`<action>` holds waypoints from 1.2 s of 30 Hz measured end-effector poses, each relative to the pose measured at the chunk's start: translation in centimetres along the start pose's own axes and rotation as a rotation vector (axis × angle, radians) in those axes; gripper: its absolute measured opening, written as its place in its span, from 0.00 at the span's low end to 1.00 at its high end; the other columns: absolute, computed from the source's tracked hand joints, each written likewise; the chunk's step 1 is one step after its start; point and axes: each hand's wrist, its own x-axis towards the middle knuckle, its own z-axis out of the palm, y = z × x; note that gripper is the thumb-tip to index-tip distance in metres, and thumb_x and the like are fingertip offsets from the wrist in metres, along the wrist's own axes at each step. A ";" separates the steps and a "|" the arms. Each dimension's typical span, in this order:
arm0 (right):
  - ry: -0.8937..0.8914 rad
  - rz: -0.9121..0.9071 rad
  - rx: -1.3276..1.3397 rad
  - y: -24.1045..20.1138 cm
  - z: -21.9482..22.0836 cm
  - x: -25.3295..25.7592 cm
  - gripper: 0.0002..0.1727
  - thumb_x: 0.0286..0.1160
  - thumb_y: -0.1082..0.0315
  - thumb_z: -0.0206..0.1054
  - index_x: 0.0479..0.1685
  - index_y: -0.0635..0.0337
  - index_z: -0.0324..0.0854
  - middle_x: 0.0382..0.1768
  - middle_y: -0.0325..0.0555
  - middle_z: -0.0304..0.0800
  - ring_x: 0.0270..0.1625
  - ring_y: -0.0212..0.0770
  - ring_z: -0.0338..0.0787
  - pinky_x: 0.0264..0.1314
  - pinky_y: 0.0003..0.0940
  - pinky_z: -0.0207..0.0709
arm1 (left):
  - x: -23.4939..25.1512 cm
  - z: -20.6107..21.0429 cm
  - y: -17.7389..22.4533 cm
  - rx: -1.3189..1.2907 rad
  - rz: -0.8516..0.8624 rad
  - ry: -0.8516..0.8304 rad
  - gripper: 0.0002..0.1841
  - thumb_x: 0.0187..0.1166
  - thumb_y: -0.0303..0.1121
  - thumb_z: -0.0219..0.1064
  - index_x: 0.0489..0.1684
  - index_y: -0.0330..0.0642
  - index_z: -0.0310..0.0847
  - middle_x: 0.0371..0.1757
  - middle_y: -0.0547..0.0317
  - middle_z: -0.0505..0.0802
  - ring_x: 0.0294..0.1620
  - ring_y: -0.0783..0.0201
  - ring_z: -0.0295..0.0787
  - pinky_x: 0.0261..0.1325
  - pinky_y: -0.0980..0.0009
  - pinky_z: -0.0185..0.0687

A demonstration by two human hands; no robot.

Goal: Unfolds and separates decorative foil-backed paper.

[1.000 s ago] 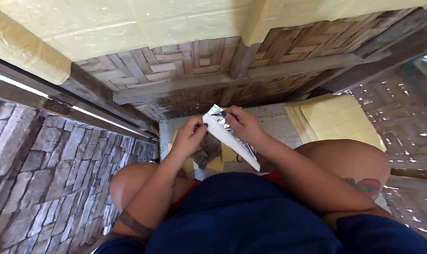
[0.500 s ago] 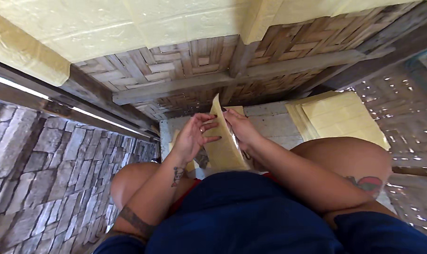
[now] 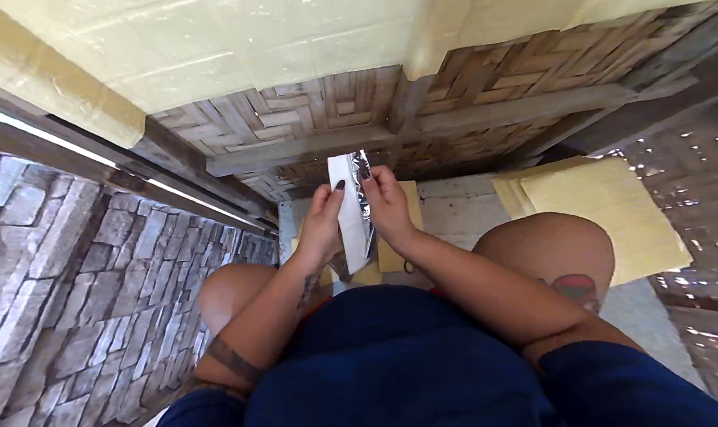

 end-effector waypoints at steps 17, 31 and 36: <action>-0.081 0.020 -0.116 -1.2 -4.3 5.3 0.17 0.93 0.62 0.50 0.61 0.65 0.79 0.38 0.50 0.87 0.35 0.38 0.86 0.44 0.40 0.82 | 1.8 1.9 2.3 0.589 0.471 0.428 0.15 0.94 0.40 0.50 0.48 0.37 0.75 0.32 0.61 0.88 0.31 0.72 0.88 0.40 0.69 0.88; -0.055 0.002 -0.209 -0.4 -10.5 8.2 0.20 0.93 0.58 0.49 0.63 0.62 0.79 0.33 0.49 0.85 0.28 0.42 0.84 0.35 0.45 0.82 | 1.9 3.9 2.9 0.436 0.514 0.449 0.12 0.94 0.38 0.50 0.48 0.41 0.75 0.33 0.64 0.88 0.32 0.73 0.88 0.40 0.71 0.89; -0.026 0.055 -0.254 0.2 -13.1 8.7 0.21 0.94 0.57 0.47 0.66 0.61 0.78 0.32 0.52 0.85 0.28 0.45 0.84 0.35 0.48 0.82 | 0.7 4.0 3.1 0.463 0.450 0.450 0.14 0.94 0.46 0.50 0.54 0.49 0.76 0.35 0.66 0.87 0.30 0.75 0.87 0.36 0.74 0.87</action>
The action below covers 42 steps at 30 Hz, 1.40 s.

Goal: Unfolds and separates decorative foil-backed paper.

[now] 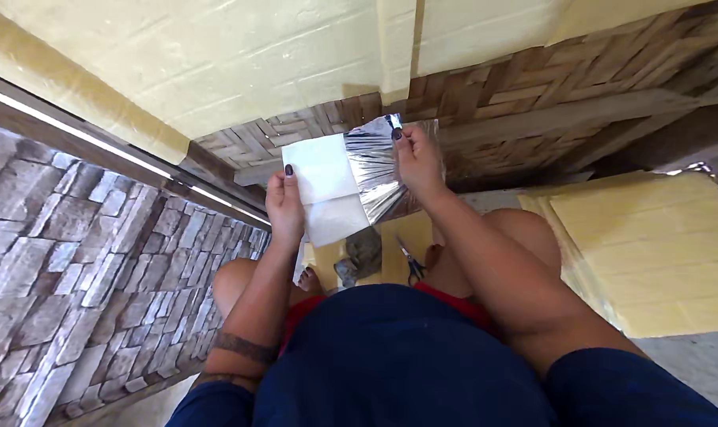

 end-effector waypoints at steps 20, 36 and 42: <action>0.162 -0.010 -0.250 1.5 -9.5 0.9 0.21 0.94 0.60 0.48 0.66 0.67 0.76 0.48 0.64 0.88 0.49 0.55 0.89 0.57 0.57 0.79 | 0.6 -4.5 1.0 -0.005 0.095 0.030 0.10 0.94 0.42 0.51 0.53 0.49 0.75 0.35 0.72 0.87 0.31 0.81 0.86 0.37 0.80 0.86; 0.244 0.084 -0.416 5.6 -15.3 0.3 0.24 0.94 0.58 0.46 0.72 0.67 0.74 0.58 0.73 0.86 0.63 0.69 0.86 0.66 0.68 0.73 | 0.6 -9.6 1.2 0.050 0.127 0.067 0.07 0.93 0.39 0.53 0.51 0.51 0.74 0.35 0.77 0.86 0.32 0.82 0.85 0.39 0.80 0.86; 0.235 0.166 -0.544 7.0 -17.3 -0.1 0.25 0.95 0.55 0.44 0.74 0.63 0.73 0.57 0.76 0.85 0.63 0.76 0.85 0.64 0.76 0.71 | 0.7 -11.5 0.8 0.084 0.126 0.108 0.05 0.92 0.37 0.53 0.51 0.52 0.74 0.36 0.79 0.86 0.35 0.84 0.85 0.43 0.81 0.85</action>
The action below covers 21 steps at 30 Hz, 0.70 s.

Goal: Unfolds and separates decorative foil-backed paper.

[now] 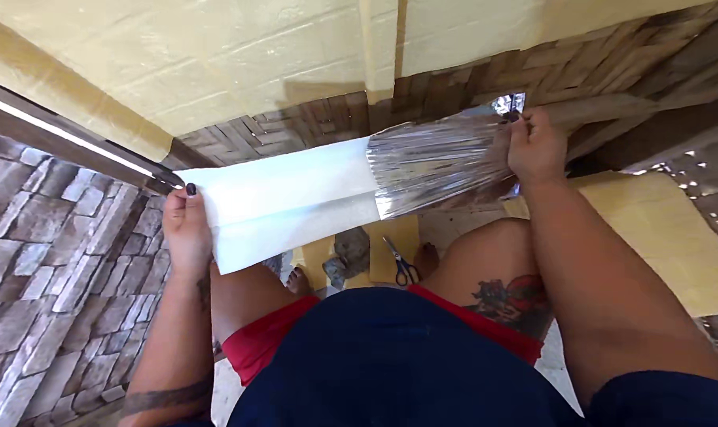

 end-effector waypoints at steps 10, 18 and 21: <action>0.012 0.044 -0.060 2.4 -1.3 -0.1 0.26 0.95 0.56 0.43 0.74 0.67 0.73 0.61 0.79 0.83 0.68 0.77 0.82 0.69 0.76 0.68 | 0.6 -3.4 -1.5 0.025 -0.016 0.009 0.04 0.92 0.37 0.55 0.49 0.54 0.74 0.36 0.83 0.87 0.35 0.87 0.85 0.44 0.83 0.85; -0.013 0.060 -0.119 2.1 -0.9 -0.1 0.26 0.95 0.57 0.43 0.73 0.68 0.74 0.63 0.80 0.82 0.70 0.79 0.80 0.70 0.78 0.65 | 0.3 -7.5 -3.2 0.055 -0.033 0.013 0.03 0.91 0.37 0.55 0.48 0.55 0.73 0.35 0.85 0.87 0.35 0.88 0.85 0.43 0.85 0.84; -0.034 0.049 -0.152 1.9 -0.5 0.0 0.26 0.96 0.56 0.44 0.75 0.67 0.73 0.64 0.80 0.81 0.71 0.80 0.79 0.71 0.79 0.64 | -0.1 -9.2 -4.6 0.055 -0.032 0.008 0.03 0.91 0.35 0.55 0.48 0.55 0.73 0.36 0.85 0.86 0.35 0.88 0.84 0.44 0.85 0.84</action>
